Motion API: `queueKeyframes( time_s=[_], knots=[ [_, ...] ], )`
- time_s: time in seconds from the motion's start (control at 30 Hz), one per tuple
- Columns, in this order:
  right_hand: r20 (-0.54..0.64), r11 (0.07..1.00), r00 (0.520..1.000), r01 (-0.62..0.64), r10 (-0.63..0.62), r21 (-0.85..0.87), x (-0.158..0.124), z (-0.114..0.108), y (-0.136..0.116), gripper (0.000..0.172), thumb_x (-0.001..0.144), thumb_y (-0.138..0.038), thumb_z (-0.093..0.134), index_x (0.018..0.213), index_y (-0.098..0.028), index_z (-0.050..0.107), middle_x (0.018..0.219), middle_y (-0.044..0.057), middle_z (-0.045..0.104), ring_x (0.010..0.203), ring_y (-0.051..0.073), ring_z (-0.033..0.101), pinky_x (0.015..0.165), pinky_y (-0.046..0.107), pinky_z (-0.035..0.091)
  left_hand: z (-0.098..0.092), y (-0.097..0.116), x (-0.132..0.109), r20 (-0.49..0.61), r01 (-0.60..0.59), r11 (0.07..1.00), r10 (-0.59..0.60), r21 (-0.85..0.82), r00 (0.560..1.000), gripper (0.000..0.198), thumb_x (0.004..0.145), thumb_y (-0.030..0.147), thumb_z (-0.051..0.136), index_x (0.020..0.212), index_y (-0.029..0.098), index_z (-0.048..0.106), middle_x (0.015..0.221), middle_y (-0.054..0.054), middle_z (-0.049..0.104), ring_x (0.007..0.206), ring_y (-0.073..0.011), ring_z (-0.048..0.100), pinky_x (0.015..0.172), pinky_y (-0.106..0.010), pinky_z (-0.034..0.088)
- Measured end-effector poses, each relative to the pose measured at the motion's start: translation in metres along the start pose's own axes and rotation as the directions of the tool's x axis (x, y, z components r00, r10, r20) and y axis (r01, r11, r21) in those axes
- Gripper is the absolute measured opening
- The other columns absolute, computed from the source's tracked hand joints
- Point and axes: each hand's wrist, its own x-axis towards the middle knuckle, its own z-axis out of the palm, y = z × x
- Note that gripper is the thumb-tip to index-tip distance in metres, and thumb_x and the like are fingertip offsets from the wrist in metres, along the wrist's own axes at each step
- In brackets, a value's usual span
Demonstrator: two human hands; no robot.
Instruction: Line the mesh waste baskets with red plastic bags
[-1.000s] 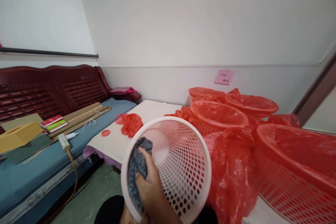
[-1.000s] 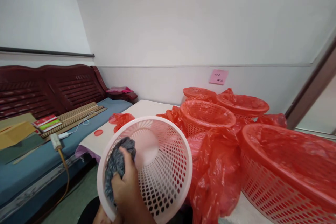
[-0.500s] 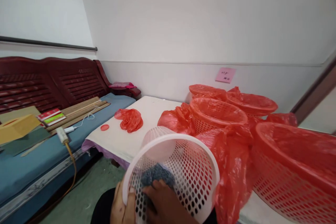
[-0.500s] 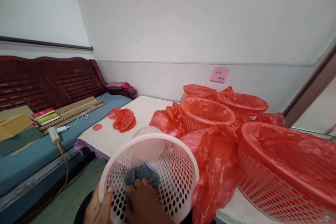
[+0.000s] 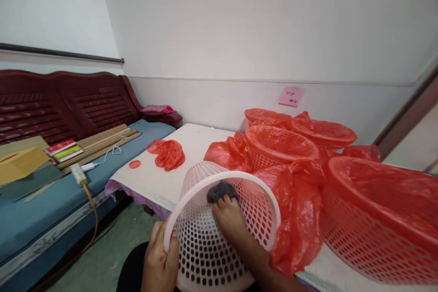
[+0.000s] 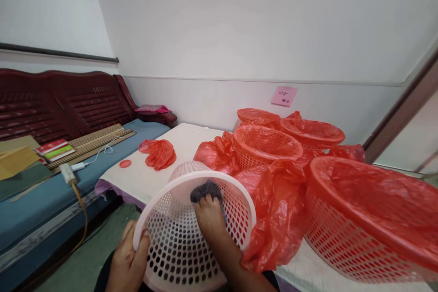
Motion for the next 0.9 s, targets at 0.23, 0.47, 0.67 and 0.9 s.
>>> queueKeyframes(
  time_s=[0.23,0.47,0.67,0.9],
  knots=[
    [0.039,0.995,0.996,-0.087,0.085,0.051,-0.017,-0.009,-0.005,0.027,0.091,-0.012,0.046,0.096,-0.016,0.072,0.098,0.014,0.073,0.102,0.033,0.062,0.083,0.045,0.05,-0.001,-0.002,0.0,-0.114,-0.022,0.999,0.025,0.024,0.993,0.032,0.095,0.028,0.044,0.124,0.022,0.059,0.097,0.0,0.056,0.089,-0.0157,0.06,0.082,-0.026,0.045],
    [0.162,0.88,0.984,-0.007,-0.08,0.474,-0.065,0.013,-0.083,0.039,0.08,-0.02,0.068,0.117,-0.031,0.066,0.111,0.001,0.073,0.105,0.022,0.066,0.094,0.032,0.051,0.001,-0.001,0.011,-0.141,0.105,0.994,-0.101,0.019,0.985,0.023,0.094,0.032,0.044,0.106,0.022,0.061,0.087,0.001,0.053,0.083,-0.0173,0.057,0.076,-0.028,0.044],
    [0.105,0.952,0.993,-0.091,0.062,0.291,-0.07,-0.012,-0.059,0.023,0.086,-0.014,0.055,0.098,-0.024,0.071,0.099,0.007,0.073,0.1,0.03,0.065,0.084,0.041,0.055,-0.002,-0.01,0.012,-0.137,0.224,0.971,-0.234,-0.083,0.963,0.024,0.091,0.042,0.047,0.092,0.022,0.06,0.086,0.0,0.056,0.083,-0.0197,0.056,0.077,-0.032,0.043],
    [-0.143,0.747,0.952,-0.115,0.271,0.654,-0.084,-0.043,-0.009,0.069,0.063,-0.003,0.042,0.128,-0.021,0.059,0.126,0.008,0.068,0.12,0.024,0.06,0.107,0.04,0.046,-0.013,-0.008,0.028,-0.08,0.345,0.9,-0.377,-0.266,0.923,0.044,0.087,0.052,0.053,0.115,0.02,0.063,0.114,-0.007,0.065,0.108,-0.0272,0.059,0.098,-0.043,0.042]
  ],
)
